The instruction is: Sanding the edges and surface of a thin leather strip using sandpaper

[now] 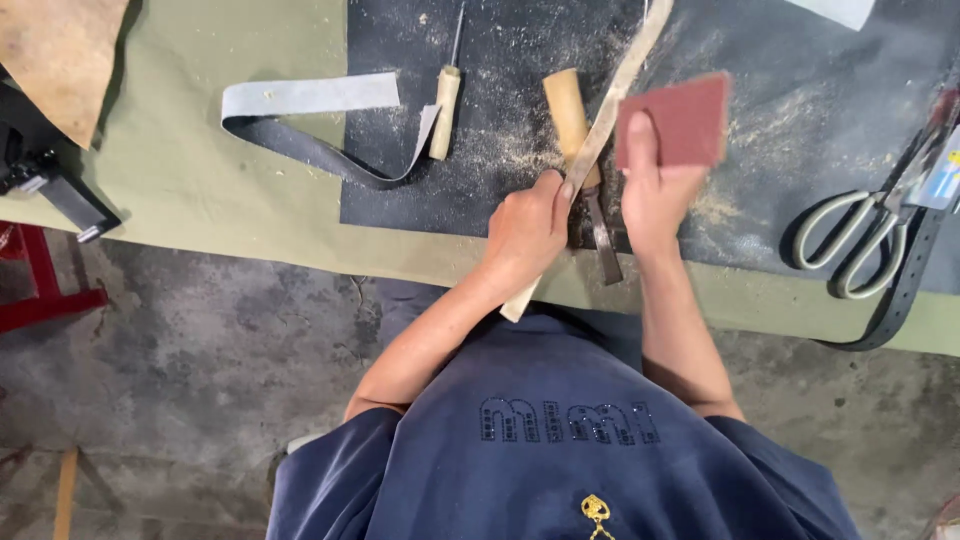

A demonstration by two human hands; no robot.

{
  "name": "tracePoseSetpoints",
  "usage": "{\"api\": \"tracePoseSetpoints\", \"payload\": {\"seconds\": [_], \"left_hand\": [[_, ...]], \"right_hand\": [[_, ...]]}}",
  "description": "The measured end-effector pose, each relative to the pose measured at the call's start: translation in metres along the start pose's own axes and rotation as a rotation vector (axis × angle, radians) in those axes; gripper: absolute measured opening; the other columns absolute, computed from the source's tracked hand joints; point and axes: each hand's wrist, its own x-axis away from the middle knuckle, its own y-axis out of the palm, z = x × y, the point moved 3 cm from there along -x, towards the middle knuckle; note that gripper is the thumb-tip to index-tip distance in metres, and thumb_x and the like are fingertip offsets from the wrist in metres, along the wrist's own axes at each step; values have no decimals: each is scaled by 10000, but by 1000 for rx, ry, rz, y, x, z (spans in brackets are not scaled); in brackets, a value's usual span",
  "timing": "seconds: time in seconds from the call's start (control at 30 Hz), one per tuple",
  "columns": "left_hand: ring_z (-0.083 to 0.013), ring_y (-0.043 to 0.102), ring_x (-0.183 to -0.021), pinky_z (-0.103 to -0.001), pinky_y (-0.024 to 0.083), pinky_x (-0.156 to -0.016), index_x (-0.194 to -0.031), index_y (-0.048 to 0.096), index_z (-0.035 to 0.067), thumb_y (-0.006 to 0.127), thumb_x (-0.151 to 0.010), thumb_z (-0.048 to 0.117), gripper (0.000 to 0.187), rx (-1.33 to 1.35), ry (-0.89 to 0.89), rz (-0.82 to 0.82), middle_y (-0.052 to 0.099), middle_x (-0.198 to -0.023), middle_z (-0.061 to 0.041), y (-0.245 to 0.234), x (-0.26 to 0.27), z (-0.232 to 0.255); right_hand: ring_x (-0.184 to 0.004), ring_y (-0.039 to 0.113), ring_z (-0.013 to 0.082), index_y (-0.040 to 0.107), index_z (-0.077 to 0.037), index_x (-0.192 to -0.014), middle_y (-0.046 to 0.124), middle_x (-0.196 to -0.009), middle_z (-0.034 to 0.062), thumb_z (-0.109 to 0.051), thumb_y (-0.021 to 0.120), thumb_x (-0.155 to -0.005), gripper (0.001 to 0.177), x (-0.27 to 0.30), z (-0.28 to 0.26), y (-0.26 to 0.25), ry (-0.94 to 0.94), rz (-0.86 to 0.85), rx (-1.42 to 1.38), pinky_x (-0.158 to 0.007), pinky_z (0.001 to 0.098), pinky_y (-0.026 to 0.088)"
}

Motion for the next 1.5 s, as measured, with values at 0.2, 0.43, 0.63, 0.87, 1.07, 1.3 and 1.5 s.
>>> {"api": "tracePoseSetpoints", "payload": {"seconds": [0.2, 0.43, 0.63, 0.87, 1.07, 1.3, 1.5], "left_hand": [[-531, 707, -767, -643, 528, -636, -951, 544, 87, 350, -1056, 328, 326, -12, 42, -10, 679, -719, -252, -7, -9, 12], [-512, 719, -745, -601, 560, -622, -910, 557, 105, 355, -1056, 367, 362, 65, 13, -8, 691, -687, -195, 4, -23, 5], [-570, 640, -786, -657, 461, -664, -1002, 520, 65, 387, -1025, 288, 260, -27, -49, 14, 703, -827, -285, 7, -24, 10], [-541, 717, -854, -647, 562, -724, -1025, 581, 100, 381, -1049, 333, 308, 50, -9, -16, 725, -830, -264, 2, -18, 7], [-535, 721, -854, -646, 557, -756, -1029, 577, 104, 348, -1052, 365, 348, 32, -9, -16, 729, -829, -264, -10, -15, 15], [-536, 725, -814, -641, 565, -729, -1020, 557, 72, 351, -1059, 323, 327, 31, 14, 5, 723, -804, -268, -12, -10, 22], [-546, 717, -823, -655, 551, -747, -1009, 535, 90, 375, -1002, 273, 243, 0, -2, -37, 721, -792, -255, -3, -12, 15]], "right_hand": [[-1244, 528, 216, 596, -24, -1276, 639, -1217, 157, -77, 664, -1043, 248, 33, 38, 12, -96, -10, -41, -953, 472, 444], [-997, 583, 227, 555, -91, -1303, 613, -1093, 82, -102, 557, -1053, 251, 36, -8, 8, -75, -129, -27, -975, 448, 434], [-918, 568, 240, 513, -34, -1168, 555, -1006, 119, -182, 614, -1050, 215, 3, -40, 26, -77, -88, -150, -737, 352, 543], [-810, 621, 246, 575, -48, -1141, 631, -890, 111, -61, 562, -1061, 81, 17, -25, 26, -177, -86, 12, -814, 399, 481], [-691, 716, 255, 565, -45, -1169, 699, -844, 129, -94, 545, -1079, 104, 32, -24, 19, -191, -136, -2, -602, 326, 534], [-646, 584, 178, 555, -30, -1237, 647, -865, 142, -107, 532, -1103, 157, 23, -27, 30, -166, -134, -11, -612, 291, 480], [-731, 715, 287, 648, -6, -1027, 691, -781, 211, -92, 661, -1042, 88, 31, -15, 27, -249, -63, 35, -572, 353, 486]]}}
